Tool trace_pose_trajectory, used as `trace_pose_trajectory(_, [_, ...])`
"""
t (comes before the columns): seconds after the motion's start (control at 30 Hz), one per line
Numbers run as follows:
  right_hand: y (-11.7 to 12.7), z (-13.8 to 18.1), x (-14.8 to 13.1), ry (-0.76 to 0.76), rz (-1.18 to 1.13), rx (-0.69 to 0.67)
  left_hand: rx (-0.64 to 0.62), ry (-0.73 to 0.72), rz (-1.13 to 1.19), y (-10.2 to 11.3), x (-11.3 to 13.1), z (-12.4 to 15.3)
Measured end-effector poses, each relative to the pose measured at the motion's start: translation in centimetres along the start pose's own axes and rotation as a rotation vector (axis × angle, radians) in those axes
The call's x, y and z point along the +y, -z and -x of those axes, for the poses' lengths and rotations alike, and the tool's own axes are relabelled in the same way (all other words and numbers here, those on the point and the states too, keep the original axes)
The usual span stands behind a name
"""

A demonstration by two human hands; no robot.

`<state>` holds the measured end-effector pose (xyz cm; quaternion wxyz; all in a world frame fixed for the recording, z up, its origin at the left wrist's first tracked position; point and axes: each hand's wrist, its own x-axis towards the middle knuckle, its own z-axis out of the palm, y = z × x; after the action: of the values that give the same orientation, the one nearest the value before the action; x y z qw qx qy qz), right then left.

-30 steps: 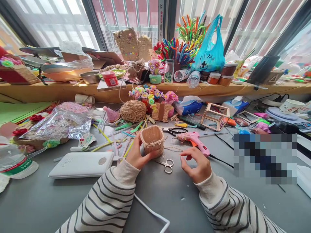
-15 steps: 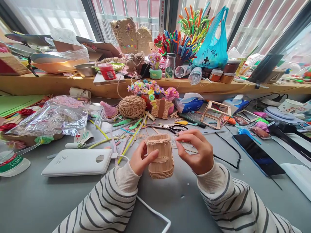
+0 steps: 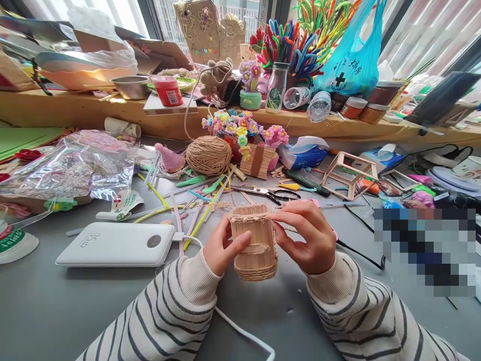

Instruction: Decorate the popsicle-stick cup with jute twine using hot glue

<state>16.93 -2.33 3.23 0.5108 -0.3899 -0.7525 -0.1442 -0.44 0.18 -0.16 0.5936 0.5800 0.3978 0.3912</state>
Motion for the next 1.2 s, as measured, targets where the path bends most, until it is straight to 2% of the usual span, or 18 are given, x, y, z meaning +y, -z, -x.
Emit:
trace_pose_trajectory(0.2, [0.11, 0.05, -0.09, 0.033, 0.077, -0.006, 0.057, 0.023, 0.018, -0.49, 0.42, 0.4])
trace_pose_trajectory(0.6, [0.11, 0.24, 0.07, 0.066, 0.113, -0.036, -0.05, -0.006, 0.028, 0.13, -0.17, -0.03])
trace_pose_trajectory(1.2, [0.19, 0.32, 0.19, 0.008, 0.005, -0.035, 0.048, 0.04, 0.071, -0.74, 0.69, 0.51])
